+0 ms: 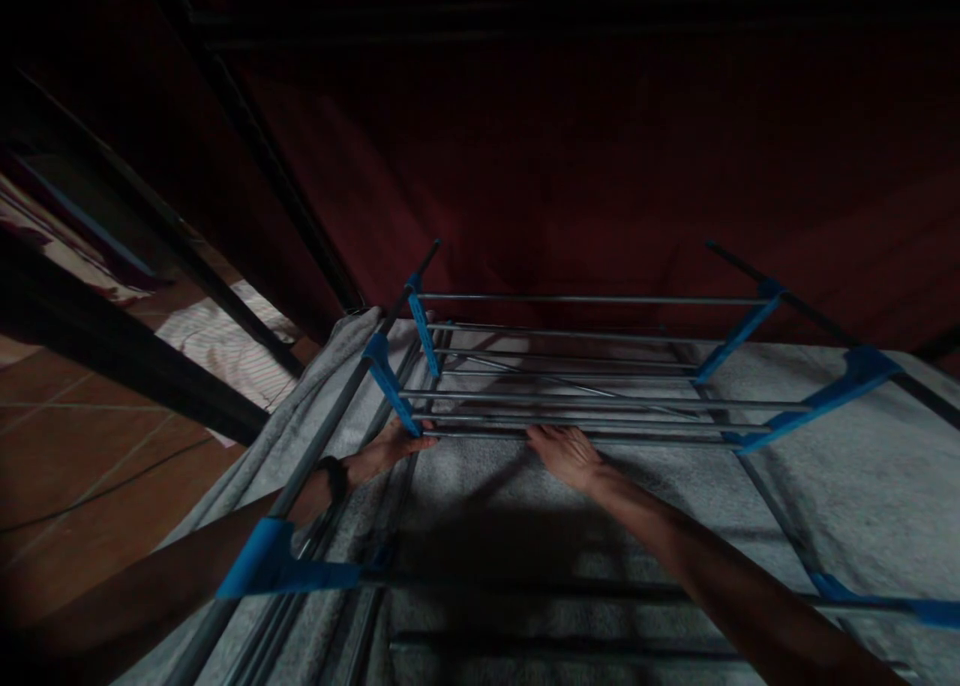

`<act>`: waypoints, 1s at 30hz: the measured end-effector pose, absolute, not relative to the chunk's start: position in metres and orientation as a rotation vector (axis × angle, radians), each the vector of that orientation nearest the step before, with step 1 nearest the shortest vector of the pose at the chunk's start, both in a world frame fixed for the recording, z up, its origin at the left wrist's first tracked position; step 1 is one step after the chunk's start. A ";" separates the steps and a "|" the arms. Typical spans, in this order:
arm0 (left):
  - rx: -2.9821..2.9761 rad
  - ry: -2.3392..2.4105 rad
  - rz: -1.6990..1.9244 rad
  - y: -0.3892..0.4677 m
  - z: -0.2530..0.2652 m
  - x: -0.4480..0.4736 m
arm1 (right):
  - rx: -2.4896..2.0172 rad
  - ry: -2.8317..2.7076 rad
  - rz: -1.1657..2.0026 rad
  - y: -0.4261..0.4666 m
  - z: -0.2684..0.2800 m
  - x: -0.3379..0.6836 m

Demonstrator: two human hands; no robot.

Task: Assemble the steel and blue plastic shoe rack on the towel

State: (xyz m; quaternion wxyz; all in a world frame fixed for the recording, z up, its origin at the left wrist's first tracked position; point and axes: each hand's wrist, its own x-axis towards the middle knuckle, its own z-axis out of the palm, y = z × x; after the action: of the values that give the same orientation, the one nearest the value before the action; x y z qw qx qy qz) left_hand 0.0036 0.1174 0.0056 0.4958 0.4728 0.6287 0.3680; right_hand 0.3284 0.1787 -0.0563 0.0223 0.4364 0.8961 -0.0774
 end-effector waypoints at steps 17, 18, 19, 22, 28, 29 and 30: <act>1.202 1.447 0.961 0.126 -0.020 -0.008 | 1.252 2.742 -0.223 0.182 -0.056 0.324; 1.197 1.465 0.962 0.126 -0.020 -0.008 | 1.242 2.741 -0.222 0.182 -0.055 0.324; 1.197 1.477 0.958 0.126 -0.021 -0.009 | 1.236 2.742 -0.219 0.182 -0.053 0.324; 1.205 1.481 0.951 0.126 -0.022 -0.009 | 1.230 2.731 -0.220 0.183 -0.048 0.324; 1.191 1.491 0.965 0.124 -0.021 -0.009 | 1.246 2.705 -0.220 0.181 -0.045 0.325; 1.197 1.496 0.959 0.124 -0.021 -0.009 | 1.246 2.703 -0.216 0.181 -0.045 0.325; 1.204 1.498 0.950 0.125 -0.021 -0.009 | 1.247 2.702 -0.211 0.181 -0.045 0.325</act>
State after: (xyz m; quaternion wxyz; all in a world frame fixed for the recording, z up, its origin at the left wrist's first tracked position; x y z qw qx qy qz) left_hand -0.0087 0.1245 -0.0213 0.4785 0.4931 0.6136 0.3891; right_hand 0.3251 0.1807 -0.0454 0.0792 0.4166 0.9029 -0.0704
